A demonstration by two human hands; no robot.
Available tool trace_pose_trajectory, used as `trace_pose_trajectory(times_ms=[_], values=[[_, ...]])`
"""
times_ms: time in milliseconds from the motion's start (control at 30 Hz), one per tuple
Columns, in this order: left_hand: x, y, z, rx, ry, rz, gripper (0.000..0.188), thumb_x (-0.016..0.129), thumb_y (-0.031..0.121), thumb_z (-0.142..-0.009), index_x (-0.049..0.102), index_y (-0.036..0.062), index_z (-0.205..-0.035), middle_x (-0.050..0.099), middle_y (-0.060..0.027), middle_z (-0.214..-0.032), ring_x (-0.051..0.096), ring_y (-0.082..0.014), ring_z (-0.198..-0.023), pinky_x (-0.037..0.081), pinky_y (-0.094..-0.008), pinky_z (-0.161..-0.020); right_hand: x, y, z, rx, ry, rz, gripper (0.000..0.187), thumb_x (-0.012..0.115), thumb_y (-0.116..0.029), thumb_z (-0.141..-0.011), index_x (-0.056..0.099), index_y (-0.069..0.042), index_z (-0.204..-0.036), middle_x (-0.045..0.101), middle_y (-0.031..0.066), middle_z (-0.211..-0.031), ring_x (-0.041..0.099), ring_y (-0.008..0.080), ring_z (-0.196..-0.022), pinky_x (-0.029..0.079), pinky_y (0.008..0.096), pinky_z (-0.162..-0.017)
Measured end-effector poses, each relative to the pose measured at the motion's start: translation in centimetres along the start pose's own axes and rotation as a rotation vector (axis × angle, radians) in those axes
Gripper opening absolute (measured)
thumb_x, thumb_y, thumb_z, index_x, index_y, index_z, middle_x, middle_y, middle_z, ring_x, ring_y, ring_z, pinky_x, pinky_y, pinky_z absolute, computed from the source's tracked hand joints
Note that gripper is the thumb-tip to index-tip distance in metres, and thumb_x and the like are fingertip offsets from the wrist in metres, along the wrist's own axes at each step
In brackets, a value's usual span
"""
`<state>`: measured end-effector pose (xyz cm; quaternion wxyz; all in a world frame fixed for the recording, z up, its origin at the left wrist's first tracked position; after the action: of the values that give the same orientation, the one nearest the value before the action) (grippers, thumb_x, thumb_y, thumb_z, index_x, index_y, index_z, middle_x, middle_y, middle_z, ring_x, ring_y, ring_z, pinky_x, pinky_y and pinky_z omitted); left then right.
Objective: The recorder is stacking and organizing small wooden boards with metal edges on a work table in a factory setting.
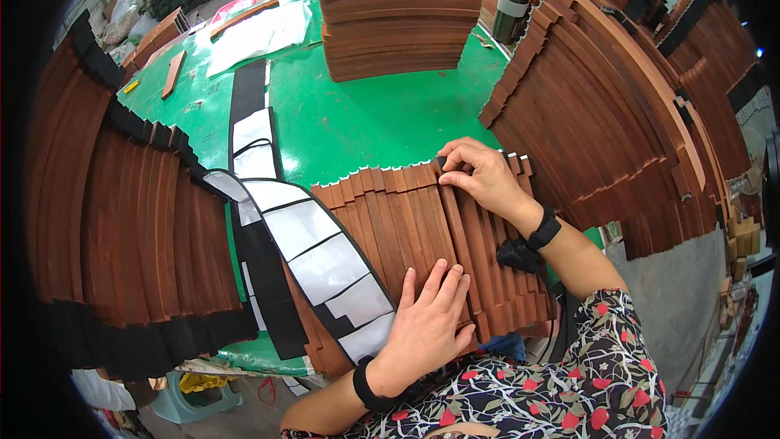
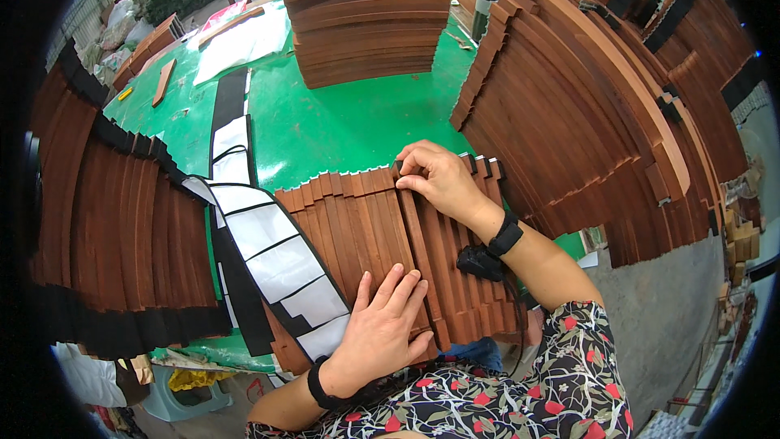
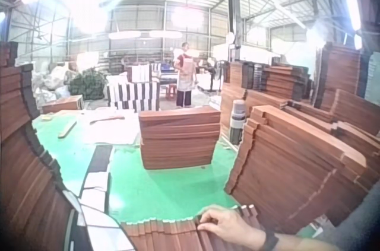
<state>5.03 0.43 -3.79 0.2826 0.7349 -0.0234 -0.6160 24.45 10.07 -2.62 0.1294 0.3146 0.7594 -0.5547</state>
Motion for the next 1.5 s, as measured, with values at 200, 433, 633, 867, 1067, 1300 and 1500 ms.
trace_pose_trajectory(times_ms=[200,433,633,867,1067,1300,1500], values=[[-0.1,0.1,0.0,0.014,0.006,-0.001,0.066,0.067,0.037,-0.077,0.053,0.0006,-0.131,0.044,-0.0134,-0.139,0.034,-0.0302,-0.136,0.025,-0.0581,-0.11,0.0,0.4,0.1,-0.081,0.028,0.074,0.014,0.078,-0.008,-0.074,0.067,-0.002,-0.078,0.068,0.0077,-0.101,0.062,0.0172,-0.084,0.049,0.0288,-0.071],[-0.2,-0.4,-0.4,0.017,-0.006,-0.011,0.067,0.066,0.037,-0.078,0.052,0.0004,-0.131,0.044,-0.014,-0.139,0.034,-0.031,-0.137,0.025,-0.0585,-0.11,-0.1,0.0,-0.2,-0.111,0.027,0.142,0.012,0.077,-0.015,-0.074,0.072,-0.005,-0.077,0.07,0.0086,-0.102,0.063,0.0248,-0.094,0.048,0.037,-0.085],[-0.5,0.2,-0.7,0.037,-0.004,-0.033,0.067,0.066,0.039,-0.079,0.051,0.0007,-0.132,0.044,-0.0136,-0.14,0.034,-0.031,-0.136,0.026,-0.0588,-0.109,-1.0,-1.4,0.0,-0.18,0.022,0.15,0.016,0.074,-0.011,-0.077,0.07,-0.002,-0.089,0.068,0.0118,-0.108,0.063,0.0286,-0.099,0.051,0.0373,-0.086],[0.5,0.6,0.2,0.061,0.006,-0.066,0.066,0.065,0.042,-0.08,0.052,0.0007,-0.131,0.045,-0.0136,-0.138,0.036,-0.0319,-0.135,0.027,-0.0623,-0.106,0.3,-1.6,1.7,-0.297,0.005,0.39,0.016,0.071,-0.018,-0.082,0.07,-0.006,-0.093,0.068,0.0076,-0.111,0.063,0.0263,-0.1,0.052,0.0358,-0.086],[0.6,0.5,0.4,0.057,0.021,-0.106,0.066,0.065,0.042,-0.081,0.052,0.0013,-0.131,0.044,-0.014,-0.139,0.036,-0.0335,-0.135,0.029,-0.0617,-0.106,1.5,-2.8,2.8,-0.397,-0.096,0.618,0.037,0.068,-0.021,-0.086,0.061,-0.004,-0.117,0.056,0.0169,-0.13,0.053,0.0344,-0.12,0.045,0.04,-0.1],[0.5,0.0,0.1,0.091,0.0,-0.102,0.066,0.066,0.039,-0.084,0.048,0.0012,-0.134,0.04,-0.0163,-0.144,0.032,-0.0361,-0.138,0.025,-0.0588,-0.11,-1.3,-3.8,2.1,-0.121,-0.247,0.643,0.069,0.067,-0.035,-0.086,0.039,-0.001,-0.14,0.027,0.0242,-0.151,0.024,0.0465,-0.139,0.027,0.0518,-0.112],[-7.6,-1.6,2.8,-0.041,0.344,-0.177,0.065,0.074,0.021,-0.075,0.049,0.0033,-0.132,0.041,-0.0193,-0.143,0.033,-0.0363,-0.137,0.026,-0.0588,-0.109,-6.2,-10.7,1.6,-0.336,0.206,0.226,0.045,0.068,-0.021,-0.084,0.054,0.002,-0.121,0.052,0.0242,-0.128,0.048,0.039,-0.122,0.037,0.043,-0.106]])
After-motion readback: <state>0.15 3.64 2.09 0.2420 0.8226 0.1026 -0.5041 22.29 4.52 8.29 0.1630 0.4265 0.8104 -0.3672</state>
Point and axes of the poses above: each hand's wrist, its own z-axis away from the middle knuckle, its own x-axis out of the palm, y = z × x, the point moved 7 cm from there along -z, towards the middle knuckle
